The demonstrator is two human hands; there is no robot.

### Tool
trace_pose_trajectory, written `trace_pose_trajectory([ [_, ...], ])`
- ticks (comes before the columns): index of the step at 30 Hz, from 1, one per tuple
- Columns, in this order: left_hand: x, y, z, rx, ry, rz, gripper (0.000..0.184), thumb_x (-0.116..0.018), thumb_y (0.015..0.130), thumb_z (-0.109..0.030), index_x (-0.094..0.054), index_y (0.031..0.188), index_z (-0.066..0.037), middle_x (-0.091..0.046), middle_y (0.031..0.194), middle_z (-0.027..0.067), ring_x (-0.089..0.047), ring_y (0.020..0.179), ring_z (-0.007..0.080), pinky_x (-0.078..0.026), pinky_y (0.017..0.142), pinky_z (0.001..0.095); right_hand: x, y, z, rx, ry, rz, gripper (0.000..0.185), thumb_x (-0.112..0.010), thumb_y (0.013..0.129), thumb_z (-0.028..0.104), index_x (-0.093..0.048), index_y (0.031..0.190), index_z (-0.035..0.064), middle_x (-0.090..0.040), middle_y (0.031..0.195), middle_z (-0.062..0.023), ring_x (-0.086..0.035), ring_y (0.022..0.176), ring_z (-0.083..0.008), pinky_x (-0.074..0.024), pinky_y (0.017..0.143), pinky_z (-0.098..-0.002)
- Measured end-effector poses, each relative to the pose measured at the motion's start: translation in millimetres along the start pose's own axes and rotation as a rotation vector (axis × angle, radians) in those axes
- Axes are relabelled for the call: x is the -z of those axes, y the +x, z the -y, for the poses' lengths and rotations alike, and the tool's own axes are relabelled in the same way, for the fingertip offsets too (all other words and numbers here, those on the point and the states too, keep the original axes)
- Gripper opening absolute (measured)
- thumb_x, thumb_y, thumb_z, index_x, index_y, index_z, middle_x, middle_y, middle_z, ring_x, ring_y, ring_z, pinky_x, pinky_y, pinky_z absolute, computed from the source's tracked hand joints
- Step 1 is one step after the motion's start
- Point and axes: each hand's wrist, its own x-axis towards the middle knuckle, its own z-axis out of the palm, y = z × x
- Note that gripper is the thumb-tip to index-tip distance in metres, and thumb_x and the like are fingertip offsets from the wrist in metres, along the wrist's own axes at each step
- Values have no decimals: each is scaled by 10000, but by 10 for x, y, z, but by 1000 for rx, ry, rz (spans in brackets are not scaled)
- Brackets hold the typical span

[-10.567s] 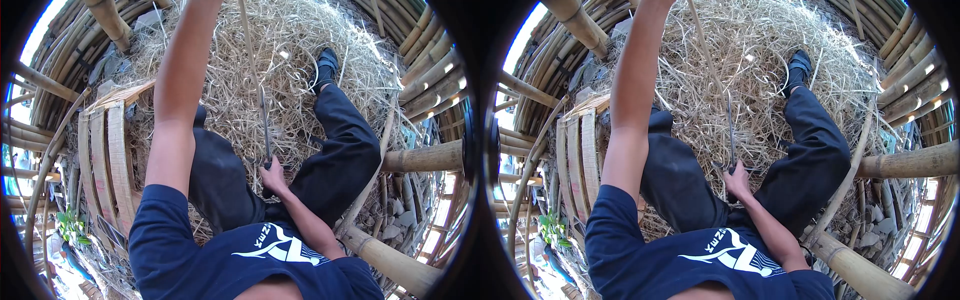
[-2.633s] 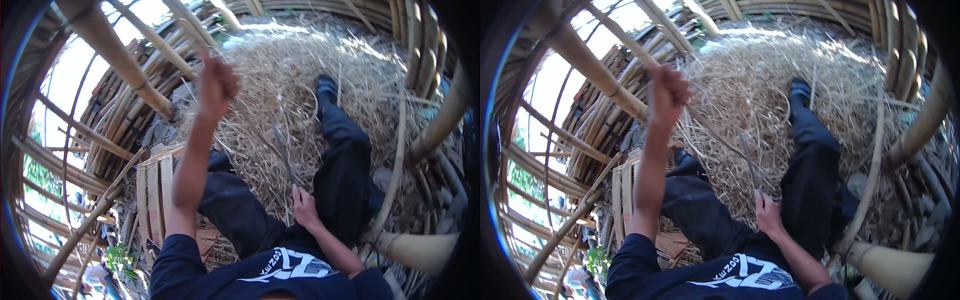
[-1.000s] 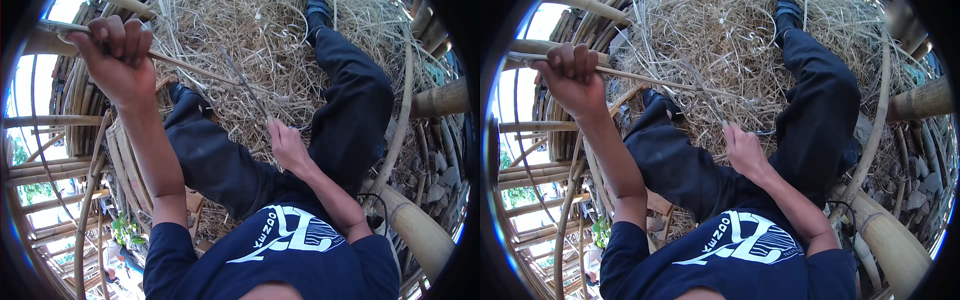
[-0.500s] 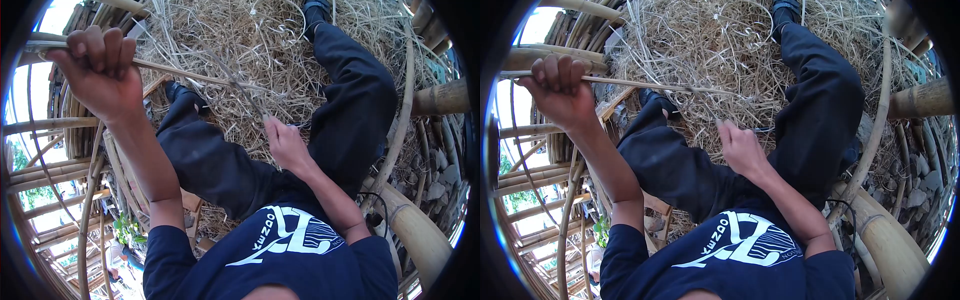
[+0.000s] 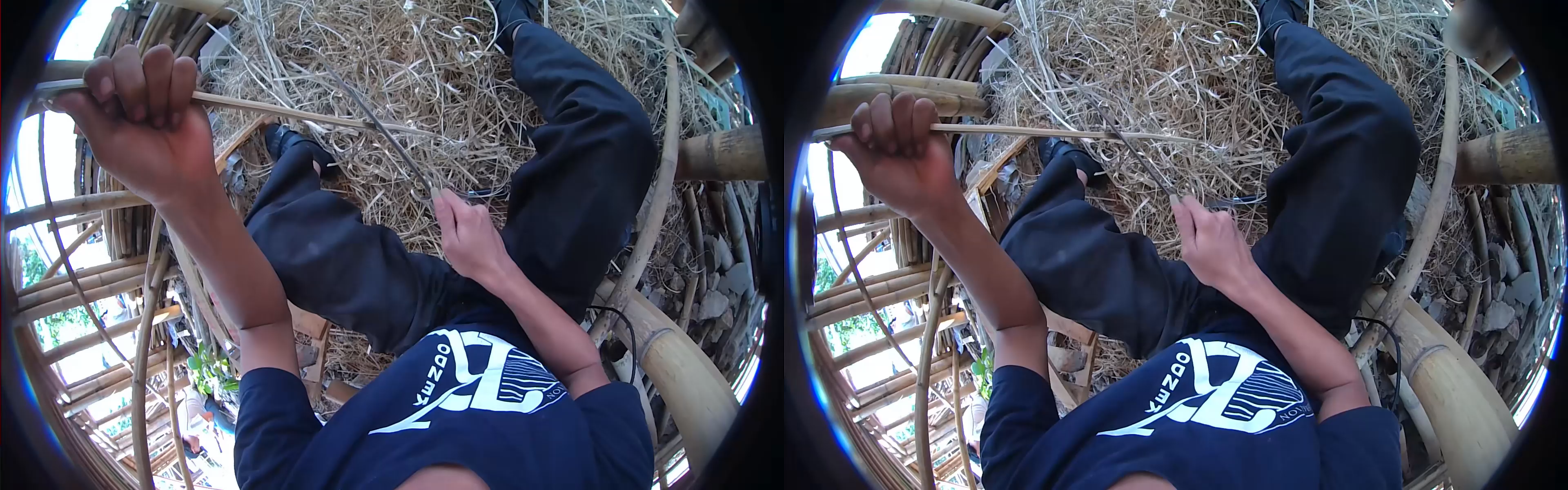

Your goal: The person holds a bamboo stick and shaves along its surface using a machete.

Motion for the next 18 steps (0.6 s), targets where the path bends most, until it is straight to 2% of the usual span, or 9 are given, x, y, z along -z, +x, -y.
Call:
trace_pose_trajectory([
  [3,31,-6,-9,-3,-9,13,445,-524,951,-538,-461,772,-135,-282,592,-32,-205,513,93,-176,479,267,-49,-38,-269,8,-35,-28,337,-407,1033,285,-599,994,10,-603,736,-293,-603,767,-485,-455,665,-553],
  [5,67,-14,7,-12,-3,-7,444,-528,948,-542,-470,774,-137,-282,595,-35,-211,520,94,-179,486,270,-9,36,-484,-198,-120,9,382,-378,1038,313,-600,997,5,-610,773,-304,-598,816,-493,-453,707,-572],
  [7,69,33,15,-19,0,12,445,-526,948,-544,-477,773,-138,-283,597,-35,-213,523,93,-181,489,271,50,33,-321,-225,-126,20,418,-357,1041,340,-600,993,3,-615,805,-311,-589,857,-503,-447,738,-584],
  [13,50,5,8,0,12,8,457,-520,949,-546,-484,763,-131,-283,598,-33,-214,525,90,-183,495,275,118,-134,190,-26,-58,31,363,-407,1034,313,-568,924,8,-592,678,-282,-580,734,-514,-453,660,-580],
  [15,58,11,4,-7,7,23,460,-518,949,-547,-482,763,-128,-281,597,-32,-211,523,91,-181,494,275,-22,-119,-77,-2,-37,0,339,-420,1031,301,-561,922,13,-589,665,-277,-577,702,-509,-446,629,-583],
  [18,102,2,30,-30,51,-12,463,-508,954,-547,-483,772,-121,-277,597,-30,-208,519,92,-178,492,274,-44,-56,-229,-19,-199,-50,336,-413,1032,295,-568,937,13,-592,669,-278,-582,692,-502,-449,625,-583],
])
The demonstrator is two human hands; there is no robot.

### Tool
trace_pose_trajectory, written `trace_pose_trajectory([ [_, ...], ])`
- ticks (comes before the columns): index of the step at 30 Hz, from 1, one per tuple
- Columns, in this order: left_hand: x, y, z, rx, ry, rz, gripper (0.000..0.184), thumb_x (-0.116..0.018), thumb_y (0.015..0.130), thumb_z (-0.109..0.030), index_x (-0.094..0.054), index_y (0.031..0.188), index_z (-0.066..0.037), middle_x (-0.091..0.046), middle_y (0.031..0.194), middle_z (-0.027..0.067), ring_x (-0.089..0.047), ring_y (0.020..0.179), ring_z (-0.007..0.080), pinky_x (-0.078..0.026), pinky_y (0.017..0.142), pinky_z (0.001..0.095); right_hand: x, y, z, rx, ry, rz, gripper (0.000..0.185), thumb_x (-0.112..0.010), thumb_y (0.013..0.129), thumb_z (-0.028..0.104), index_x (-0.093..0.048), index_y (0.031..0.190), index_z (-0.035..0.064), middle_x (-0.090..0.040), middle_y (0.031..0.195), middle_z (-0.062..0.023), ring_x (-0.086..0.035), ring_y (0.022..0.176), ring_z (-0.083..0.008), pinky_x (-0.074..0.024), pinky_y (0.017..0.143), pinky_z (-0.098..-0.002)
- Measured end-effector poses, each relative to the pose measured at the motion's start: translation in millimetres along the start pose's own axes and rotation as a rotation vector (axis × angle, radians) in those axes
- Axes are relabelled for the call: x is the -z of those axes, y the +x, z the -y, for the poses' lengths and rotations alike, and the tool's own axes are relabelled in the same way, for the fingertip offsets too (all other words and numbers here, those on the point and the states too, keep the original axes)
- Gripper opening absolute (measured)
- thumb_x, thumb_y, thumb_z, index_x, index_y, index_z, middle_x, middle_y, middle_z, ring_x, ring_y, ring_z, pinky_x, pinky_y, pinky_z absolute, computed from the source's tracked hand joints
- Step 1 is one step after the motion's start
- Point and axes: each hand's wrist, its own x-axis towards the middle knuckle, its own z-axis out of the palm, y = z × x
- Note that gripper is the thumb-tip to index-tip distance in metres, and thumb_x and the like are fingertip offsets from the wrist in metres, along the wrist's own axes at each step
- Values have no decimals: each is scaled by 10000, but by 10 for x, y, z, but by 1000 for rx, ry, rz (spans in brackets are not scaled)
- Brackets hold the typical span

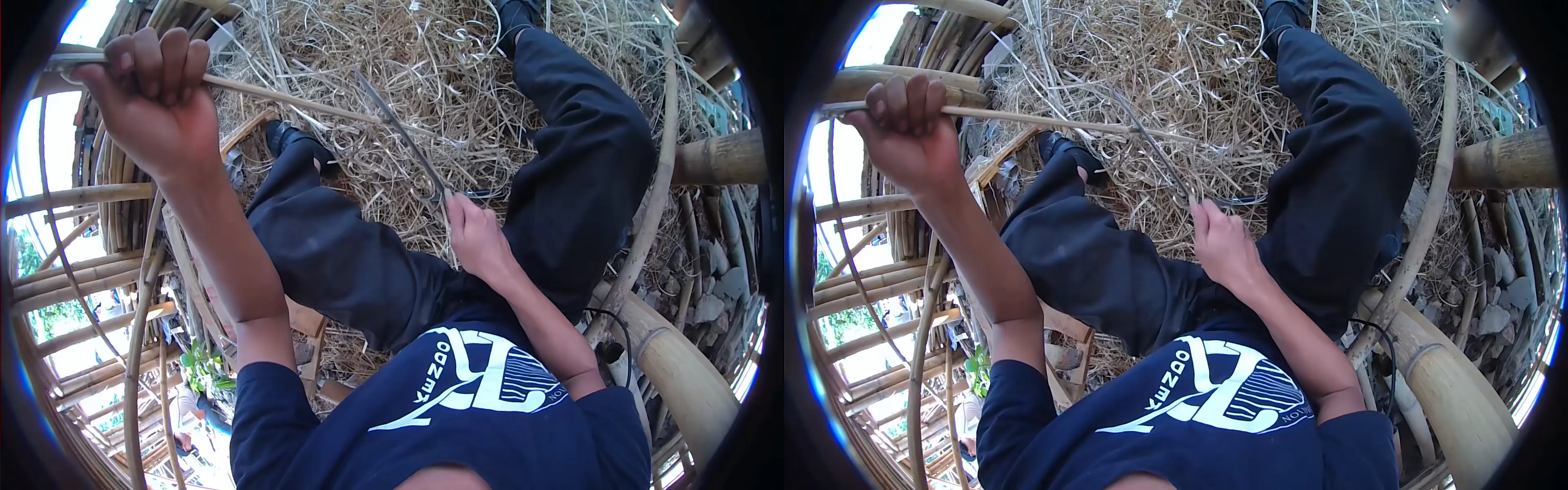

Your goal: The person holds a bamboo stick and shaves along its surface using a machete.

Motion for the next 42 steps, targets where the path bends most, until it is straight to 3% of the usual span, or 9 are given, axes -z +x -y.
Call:
trace_pose_trajectory([
  [5,-13,5,17,3,-57,32,477,-470,973,-544,-497,778,-110,-263,599,-28,-209,520,96,-177,491,274,243,-78,381,5,99,59,336,-415,1030,290,-580,951,8,-597,686,-290,-594,704,-495,-458,619,-585],
  [9,-188,-30,22,-54,119,-133,453,-562,929,-519,-426,742,-129,-258,610,-31,-212,543,103,-180,514,289,291,-135,546,56,77,81,364,-400,1031,289,-573,925,-13,-603,714,-299,-597,725,-494,-471,659,-573],
  [14,-189,-13,22,-42,86,-142,446,-564,929,-516,-436,750,-128,-265,610,-29,-217,543,106,-181,516,288,111,-36,52,8,-18,8,374,-382,1036,303,-563,923,-5,-600,712,-297,-588,735,-506,-470,668,-572],
  [20,-129,-29,18,-24,72,-98,446,-554,936,-518,-442,753,-127,-270,611,-29,-222,545,104,-185,521,288,271,-154,491,44,101,77,374,-415,1033,299,-553,901,-23,-597,667,-280,-586,722,-515,-472,667,-581],
  [26,-141,-8,25,-45,91,-118,448,-562,928,-521,-445,752,-125,-272,611,-31,-217,547,108,-184,526,290,-63,25,-183,-96,-60,2,360,-406,1033,290,-563,911,-10,-604,673,-299,-602,728,-514,-481,673,-583],
  [28,-16,19,21,-10,-16,40,488,-475,957,-572,-540,794,-116,-258,604,-34,-210,533,95,-192,510,277,39,23,-3,-100,-48,43,363,-400,1033,294,-561,919,-10,-605,683,-305,-602,734,-516,-478,681,-589],
  [32,-5,-6,12,15,-41,23,493,-479,950,-579,-542,788,-118,-256,599,-34,-209,532,95,-192,510,277,252,-98,426,-11,36,94,394,-379,1035,316,-556,923,-17,-606,703,-318,-602,751,-521,-469,704,-602],
  [38,-159,-44,17,-30,82,-110,447,-575,911,-533,-454,754,-132,-273,616,-37,-225,558,109,-187,532,291,-123,63,-375,-164,-168,85,437,-357,1036,332,-580,959,-35,-634,785,-327,-609,806,-533,-479,765,-599],
  [42,-9,21,-4,-6,29,-31,450,-534,933,-546,-499,774,-127,-274,613,-33,-222,547,103,-192,524,285,79,59,-98,-176,-104,91,446,-359,1037,331,-592,966,-42,-624,796,-341,-603,832,-530,-471,787,-590],
])
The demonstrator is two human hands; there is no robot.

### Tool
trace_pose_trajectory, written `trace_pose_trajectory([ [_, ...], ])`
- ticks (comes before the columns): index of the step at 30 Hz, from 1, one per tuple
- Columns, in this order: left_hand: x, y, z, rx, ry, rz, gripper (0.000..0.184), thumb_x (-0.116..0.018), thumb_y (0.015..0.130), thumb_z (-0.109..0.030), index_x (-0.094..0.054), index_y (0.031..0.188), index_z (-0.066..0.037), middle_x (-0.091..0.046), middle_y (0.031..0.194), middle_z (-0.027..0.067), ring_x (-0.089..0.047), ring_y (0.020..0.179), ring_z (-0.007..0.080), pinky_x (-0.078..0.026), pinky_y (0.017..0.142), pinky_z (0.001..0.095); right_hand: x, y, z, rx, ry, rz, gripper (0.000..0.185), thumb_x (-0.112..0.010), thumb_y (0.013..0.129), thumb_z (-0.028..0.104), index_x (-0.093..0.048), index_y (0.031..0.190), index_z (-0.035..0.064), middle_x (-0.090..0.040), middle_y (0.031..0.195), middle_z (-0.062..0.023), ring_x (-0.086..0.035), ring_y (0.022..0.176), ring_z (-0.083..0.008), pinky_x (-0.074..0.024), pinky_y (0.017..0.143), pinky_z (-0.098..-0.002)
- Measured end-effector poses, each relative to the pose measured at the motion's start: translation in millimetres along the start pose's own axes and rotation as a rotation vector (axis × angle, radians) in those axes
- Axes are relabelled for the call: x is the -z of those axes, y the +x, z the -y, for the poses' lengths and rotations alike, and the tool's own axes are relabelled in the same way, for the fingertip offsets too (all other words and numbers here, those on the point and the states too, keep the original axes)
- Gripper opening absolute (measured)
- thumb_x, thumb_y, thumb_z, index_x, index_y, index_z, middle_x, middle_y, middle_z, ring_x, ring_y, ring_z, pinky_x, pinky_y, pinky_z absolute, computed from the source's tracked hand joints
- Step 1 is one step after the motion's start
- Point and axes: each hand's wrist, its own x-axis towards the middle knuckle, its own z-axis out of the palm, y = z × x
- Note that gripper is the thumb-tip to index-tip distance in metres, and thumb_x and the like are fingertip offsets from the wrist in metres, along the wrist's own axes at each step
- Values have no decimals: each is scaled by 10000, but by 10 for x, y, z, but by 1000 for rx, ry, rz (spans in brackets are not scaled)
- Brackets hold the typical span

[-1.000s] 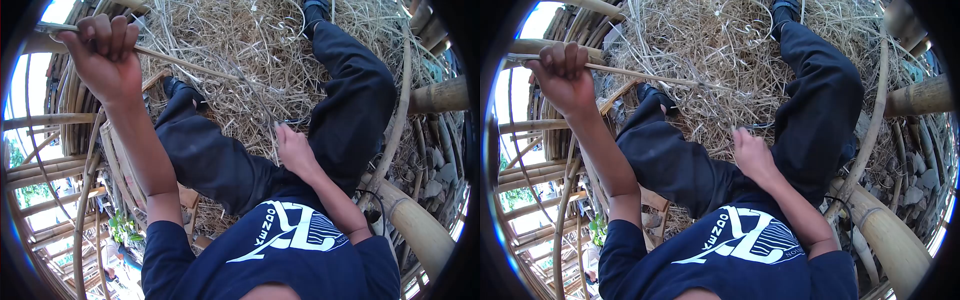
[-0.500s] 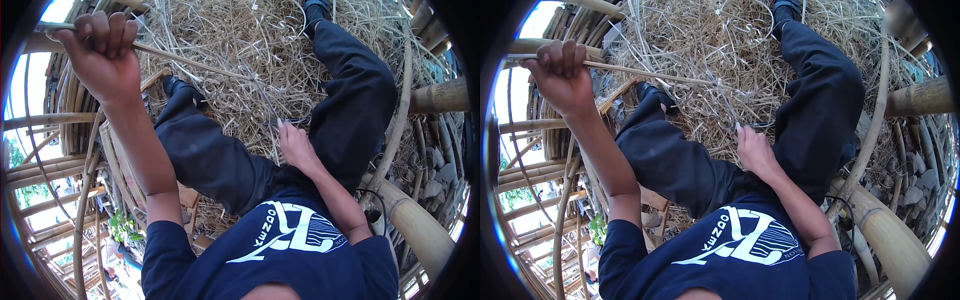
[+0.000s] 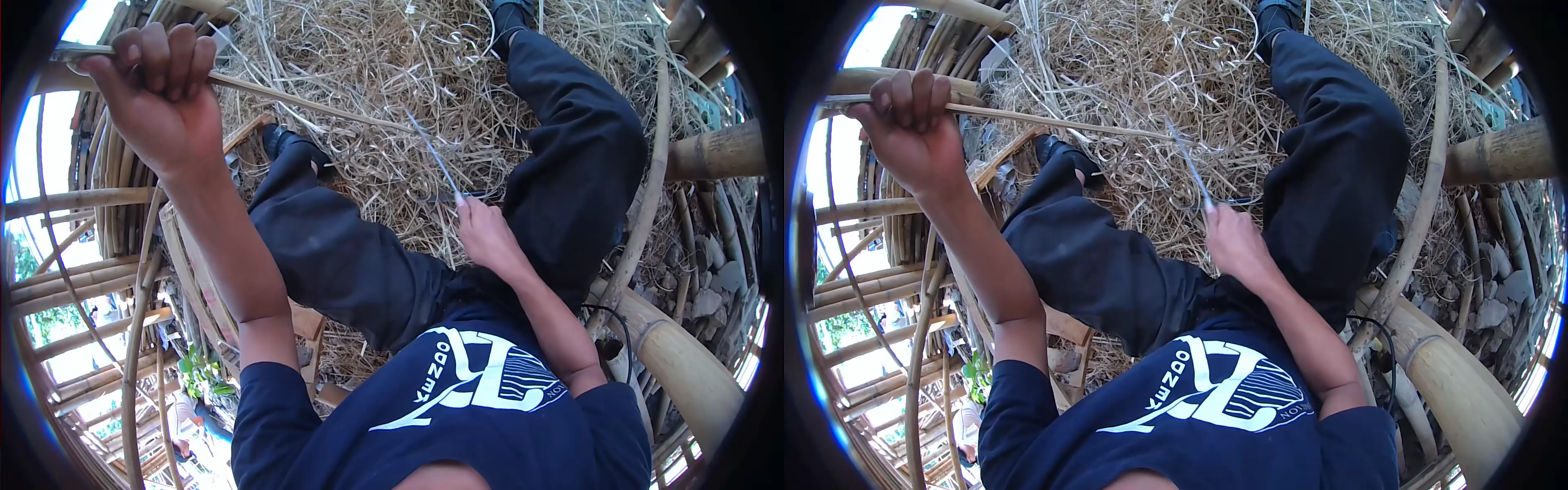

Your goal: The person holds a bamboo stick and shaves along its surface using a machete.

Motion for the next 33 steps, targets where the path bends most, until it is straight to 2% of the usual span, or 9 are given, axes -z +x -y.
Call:
trace_pose_trajectory([
  [2,17,-20,0,26,-53,65,481,-477,965,-562,-542,790,-119,-275,609,-30,-219,536,95,-195,510,278,147,-143,291,57,91,25,433,-364,1040,337,-571,948,-32,-613,773,-331,-587,817,-529,-451,746,-597],
  [8,-56,-35,-1,-26,55,-48,439,-612,892,-523,-462,761,-132,-274,613,-37,-226,558,110,-191,539,291,-82,-64,5,81,186,18,414,-359,1042,340,-547,957,-20,-605,748,-312,-584,812,-515,-431,732,-599],
  [10,26,6,5,8,-51,72,470,-471,973,-548,-529,789,-119,-277,607,-33,-220,531,94,-198,514,277,-36,-12,43,77,216,-9,419,-362,1040,344,-563,962,-15,-611,754,-308,-588,812,-515,-439,733,-590],
  [17,-31,-36,16,29,-70,56,475,-476,963,-559,-527,790,-119,-264,602,-33,-214,533,95,-195,513,272,185,-343,533,216,225,4,388,-385,1036,317,-562,971,-22,-595,701,-314,-594,749,-507,-449,703,-584],
  [19,-167,-54,33,-51,75,-111,441,-594,902,-526,-450,754,-137,-268,613,-40,-229,557,106,-201,543,285,95,-281,389,180,216,32,394,-376,1036,320,-559,981,-24,-607,740,-323,-596,777,-514,-451,710,-593],
  [22,-164,-68,20,-29,63,-131,447,-601,896,-528,-442,750,-136,-263,615,-39,-224,558,110,-197,548,290,-130,-21,-68,67,52,-26,363,-368,1036,283,-553,968,-22,-599,767,-300,-581,798,-493,-437,692,-554],
  [27,26,20,37,-5,-58,74,475,-493,949,-569,-543,806,-119,-263,606,-34,-214,535,95,-196,519,279,203,-154,309,60,117,26,413,-363,1034,328,-573,971,-22,-623,790,-313,-591,814,-515,-448,726,-587],
  [31,36,-11,-39,16,13,-80,448,-591,905,-525,-448,747,-131,-268,612,-38,-228,553,107,-194,540,293,53,-217,304,179,181,23,410,-363,1037,327,-562,953,-21,-626,787,-310,-591,783,-521,-454,718,-582],
  [33,-87,-38,3,-17,48,-98,451,-597,897,-529,-448,746,-131,-268,611,-38,-227,552,107,-193,539,293,-132,-65,12,47,3,-31,416,-359,1035,329,-566,953,-22,-634,818,-318,-593,784,-535,-466,744,-584],
])
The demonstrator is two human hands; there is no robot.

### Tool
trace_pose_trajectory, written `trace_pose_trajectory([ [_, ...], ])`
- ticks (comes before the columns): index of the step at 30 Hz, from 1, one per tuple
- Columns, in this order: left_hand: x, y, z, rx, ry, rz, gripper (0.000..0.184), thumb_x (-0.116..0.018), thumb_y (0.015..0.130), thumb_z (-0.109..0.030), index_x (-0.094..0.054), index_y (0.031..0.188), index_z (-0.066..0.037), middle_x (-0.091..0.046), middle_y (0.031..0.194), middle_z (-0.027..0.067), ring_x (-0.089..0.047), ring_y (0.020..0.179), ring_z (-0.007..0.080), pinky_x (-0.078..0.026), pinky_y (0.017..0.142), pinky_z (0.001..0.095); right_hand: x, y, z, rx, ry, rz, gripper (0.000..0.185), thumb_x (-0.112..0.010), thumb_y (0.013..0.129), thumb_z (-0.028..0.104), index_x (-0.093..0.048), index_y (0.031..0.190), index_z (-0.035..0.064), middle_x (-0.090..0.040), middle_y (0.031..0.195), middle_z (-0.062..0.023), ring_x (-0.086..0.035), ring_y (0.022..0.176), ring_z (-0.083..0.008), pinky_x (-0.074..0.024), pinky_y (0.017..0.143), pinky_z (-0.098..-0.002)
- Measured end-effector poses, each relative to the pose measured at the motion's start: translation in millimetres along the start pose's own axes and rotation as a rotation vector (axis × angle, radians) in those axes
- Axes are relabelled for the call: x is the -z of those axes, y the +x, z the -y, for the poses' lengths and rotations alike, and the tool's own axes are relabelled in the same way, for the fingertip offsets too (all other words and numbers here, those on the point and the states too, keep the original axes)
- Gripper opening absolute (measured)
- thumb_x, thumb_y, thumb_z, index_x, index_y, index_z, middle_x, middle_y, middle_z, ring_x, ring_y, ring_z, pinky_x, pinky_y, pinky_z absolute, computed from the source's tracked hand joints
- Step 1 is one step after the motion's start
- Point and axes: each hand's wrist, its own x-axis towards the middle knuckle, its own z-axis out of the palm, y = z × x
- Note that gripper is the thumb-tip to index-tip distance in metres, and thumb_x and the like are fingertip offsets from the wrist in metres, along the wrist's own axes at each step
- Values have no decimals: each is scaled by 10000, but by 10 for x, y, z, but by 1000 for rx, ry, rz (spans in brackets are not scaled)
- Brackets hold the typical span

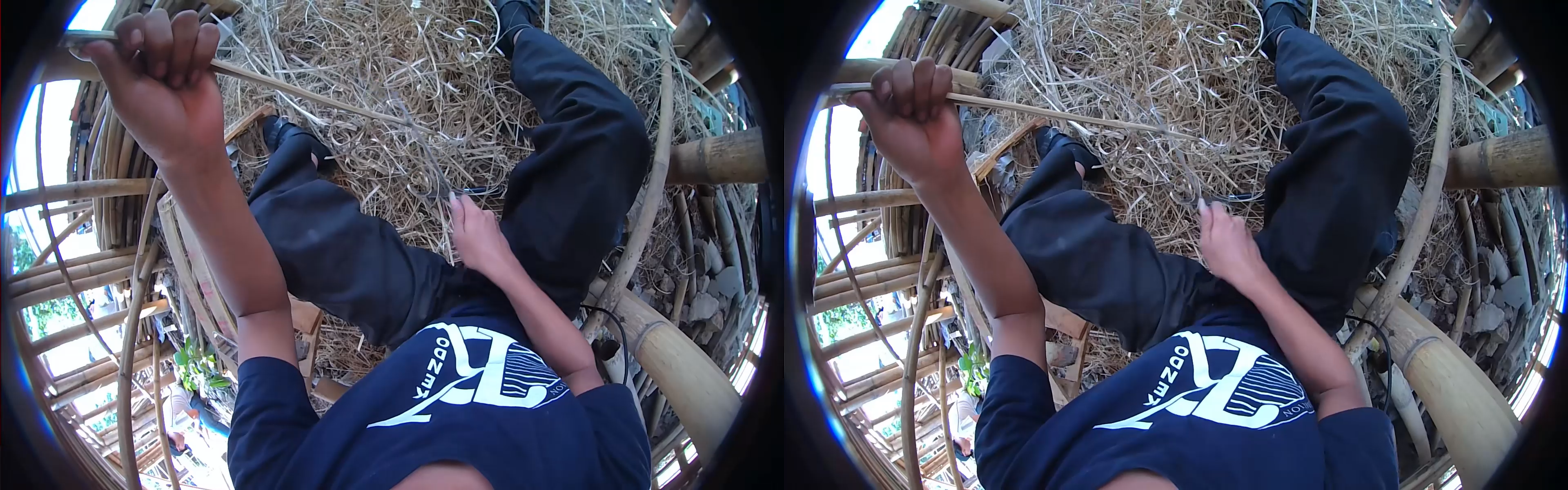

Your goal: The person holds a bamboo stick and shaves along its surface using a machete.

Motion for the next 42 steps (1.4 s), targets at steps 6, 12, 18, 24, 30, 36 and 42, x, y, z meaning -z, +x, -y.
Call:
trace_pose_trajectory([
  [6,-2,-5,16,-16,30,-35,447,-645,866,-511,-444,746,-131,-267,613,-34,-215,555,112,-192,544,293,209,-16,54,-74,38,89,444,-354,1032,348,-579,968,-30,-635,851,-320,-585,867,-525,-439,833,-597],
  [12,106,47,-2,36,-83,153,475,-481,965,-558,-498,770,-125,-271,603,-33,-226,535,99,-198,515,281,-3,-48,43,19,133,-28,385,-364,1040,289,-548,931,-30,-584,738,-272,-573,795,-481,-418,691,-538],
  [18,152,65,26,39,-111,169,483,-473,964,-566,-511,781,-121,-269,603,-32,-228,534,98,-197,517,280,264,-89,305,0,169,58,384,-358,1042,291,-547,933,-26,-578,731,-282,-569,782,-490,-409,690,-553],
  [24,110,46,25,3,-64,149,482,-478,957,-573,-520,792,-121,-269,602,-32,-229,533,98,-200,517,281,124,-93,168,22,134,38,426,-366,1034,307,-582,922,-43,-612,779,-322,-588,828,-513,-436,760,-597],
  [30,-116,-18,39,-64,44,-78,450,-678,848,-505,-447,741,-134,-261,611,-40,-227,572,111,-195,555,292,414,-77,325,-53,136,119,398,-378,1029,311,-574,990,-33,-620,824,-333,-584,861,-522,-450,773,-598],
  [36,47,38,22,-25,-11,36,453,-574,899,-551,-481,764,-128,-275,608,-37,-227,548,104,-201,535,285,132,5,192,14,45,1,417,-349,1039,319,-568,967,-29,-621,808,-326,-592,820,-517,-466,763,-585],
  [42,113,95,39,30,-95,155,496,-464,955,-584,-520,784,-122,-283,602,-31,-226,528,96,-201,517,276,405,-41,465,139,77,29,417,-340,1039,316,-573,984,-25,-623,809,-328,-594,832,-518,-468,780,-586],
])
